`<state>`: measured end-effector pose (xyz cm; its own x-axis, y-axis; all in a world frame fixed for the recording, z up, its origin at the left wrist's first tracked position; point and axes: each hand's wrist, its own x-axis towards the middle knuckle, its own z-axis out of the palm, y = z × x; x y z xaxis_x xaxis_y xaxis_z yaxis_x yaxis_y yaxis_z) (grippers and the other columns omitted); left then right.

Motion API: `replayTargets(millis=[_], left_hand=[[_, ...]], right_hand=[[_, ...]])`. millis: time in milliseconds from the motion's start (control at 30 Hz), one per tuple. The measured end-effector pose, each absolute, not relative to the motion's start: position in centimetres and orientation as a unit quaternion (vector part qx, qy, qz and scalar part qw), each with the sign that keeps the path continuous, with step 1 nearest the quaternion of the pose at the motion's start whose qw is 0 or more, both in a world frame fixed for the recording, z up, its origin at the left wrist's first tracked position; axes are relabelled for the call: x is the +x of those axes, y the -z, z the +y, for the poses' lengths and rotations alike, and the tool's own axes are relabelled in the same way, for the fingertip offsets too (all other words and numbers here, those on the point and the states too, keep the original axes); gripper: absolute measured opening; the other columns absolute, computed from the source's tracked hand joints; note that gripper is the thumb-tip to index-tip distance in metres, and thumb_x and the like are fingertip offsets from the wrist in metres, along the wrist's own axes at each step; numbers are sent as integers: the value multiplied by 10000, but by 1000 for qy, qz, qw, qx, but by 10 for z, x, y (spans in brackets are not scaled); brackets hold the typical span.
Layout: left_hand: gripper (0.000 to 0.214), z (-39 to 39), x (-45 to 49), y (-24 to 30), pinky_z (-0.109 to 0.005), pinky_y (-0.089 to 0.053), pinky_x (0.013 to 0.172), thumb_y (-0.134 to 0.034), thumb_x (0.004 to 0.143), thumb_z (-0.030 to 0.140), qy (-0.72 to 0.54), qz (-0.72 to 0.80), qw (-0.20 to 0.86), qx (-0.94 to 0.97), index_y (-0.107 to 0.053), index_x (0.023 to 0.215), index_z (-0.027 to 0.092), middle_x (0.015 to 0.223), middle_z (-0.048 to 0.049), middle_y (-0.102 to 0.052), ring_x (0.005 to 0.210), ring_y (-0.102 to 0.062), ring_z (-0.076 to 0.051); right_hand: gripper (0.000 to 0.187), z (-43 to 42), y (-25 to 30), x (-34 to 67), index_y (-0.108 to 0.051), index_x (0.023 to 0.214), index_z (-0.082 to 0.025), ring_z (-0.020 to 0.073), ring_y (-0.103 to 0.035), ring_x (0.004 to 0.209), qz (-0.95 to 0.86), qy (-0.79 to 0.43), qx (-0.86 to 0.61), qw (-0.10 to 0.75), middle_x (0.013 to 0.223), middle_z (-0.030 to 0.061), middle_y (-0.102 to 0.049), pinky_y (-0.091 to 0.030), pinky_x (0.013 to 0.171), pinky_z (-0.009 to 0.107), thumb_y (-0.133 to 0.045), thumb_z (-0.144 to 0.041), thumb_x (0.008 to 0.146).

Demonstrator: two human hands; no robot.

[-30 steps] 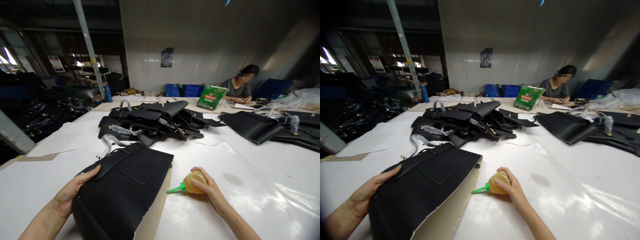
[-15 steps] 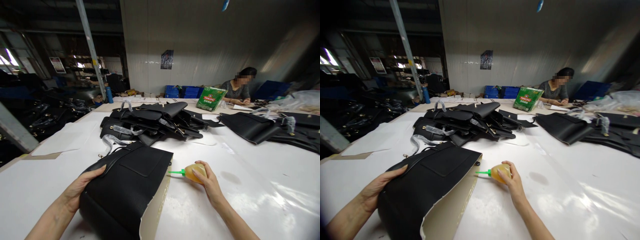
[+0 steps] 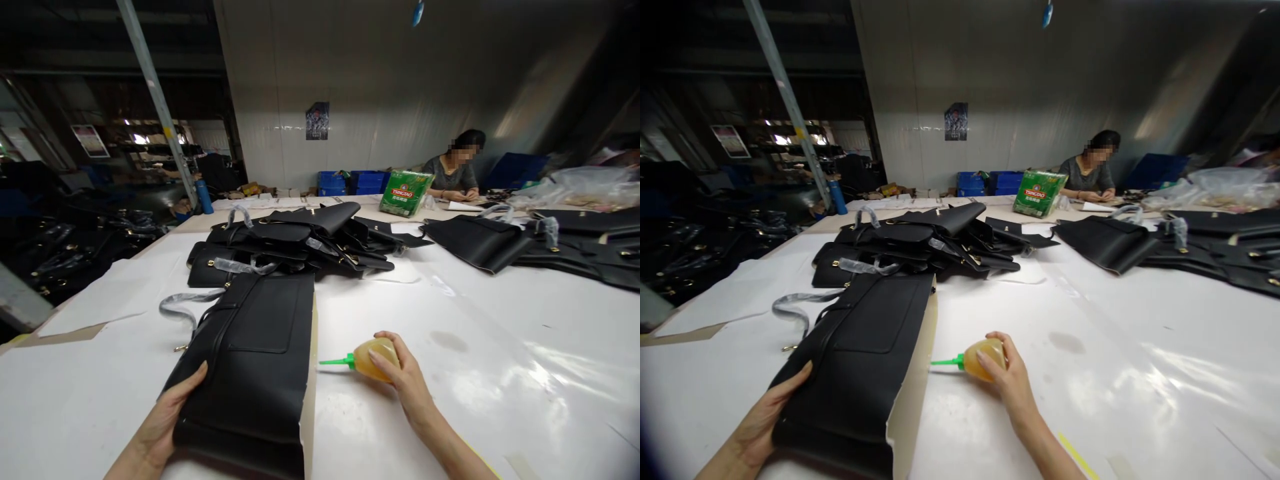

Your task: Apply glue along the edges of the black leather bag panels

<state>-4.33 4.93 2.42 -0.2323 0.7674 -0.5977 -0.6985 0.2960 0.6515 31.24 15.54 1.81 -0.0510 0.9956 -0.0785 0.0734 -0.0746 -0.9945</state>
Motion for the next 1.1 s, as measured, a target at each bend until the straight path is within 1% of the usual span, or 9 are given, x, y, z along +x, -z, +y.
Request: replayTargets(millis=[167,367,467,600,633,733,833,933,1100], left_hand=[[533,51,-48,-23,-603,-477,913,-620,822,167,-591,512,622,40,-461,1304,3,967,-234,-710,1039,-588,-418],[590,49,-50,-14,-629,-460,915,-616,828,203,-585,509,631,36,-411,1329,-33,961,-259,-702,1013,-596,-438],[600,49,-52,-11,-629,-461,914,-610,834,215,-585,506,633,27,-397,1347,-12,959,-249,-706,1001,-602,-435],[591,50,-52,-10,-600,-478,915,-614,831,195,-590,492,640,14,-405,1359,31,972,-231,-709,1003,-601,-421],[590,50,-52,-10,-594,-482,913,-614,830,193,-591,488,642,10,-407,1361,37,977,-228,-708,1005,-600,-420],[588,50,-52,-11,-597,-483,910,-611,832,198,-590,485,645,6,-408,1364,50,988,-225,-706,1004,-597,-422],[587,48,-52,-10,-607,-472,917,-613,832,206,-587,486,647,10,-412,1359,43,987,-228,-705,1008,-593,-425],[585,49,-52,-9,-615,-473,911,-618,831,215,-585,490,646,15,-420,1350,31,965,-229,-709,991,-602,-428],[600,50,-54,-7,-589,-487,913,-627,825,201,-599,483,638,15,-411,1356,27,974,-228,-706,1031,-580,-420]], right_hand=[[436,168,-10,299,-508,1004,-257,227,-584,770,-536,-521,-508,427,838,-4,-609,-474,680,317,-665,-522,696],[434,164,-6,299,-491,1025,-273,228,-580,788,-548,-511,-525,404,864,-14,-612,-442,718,326,-647,-535,716],[425,154,-10,302,-493,1014,-271,219,-572,758,-568,-514,-512,389,855,-17,-609,-431,700,316,-645,-530,713],[403,151,-15,304,-496,1029,-269,212,-568,695,-602,-529,-481,354,739,-33,-600,-427,655,304,-633,-496,727],[405,154,-15,303,-498,1030,-267,214,-571,702,-604,-518,-484,363,750,-29,-602,-431,655,305,-632,-496,724],[404,168,-13,300,-506,1026,-259,225,-577,774,-604,-468,-502,406,901,6,-601,-448,687,313,-627,-501,726],[413,179,-10,300,-502,1037,-254,239,-574,841,-610,-456,-501,412,987,26,-583,-455,722,324,-629,-504,734],[430,173,-10,304,-493,1048,-252,240,-583,814,-621,-472,-487,393,932,21,-599,-458,712,330,-639,-505,732],[409,153,-15,309,-464,1068,-272,210,-571,722,-620,-563,-437,329,791,-22,-596,-440,663,312,-629,-479,756]])
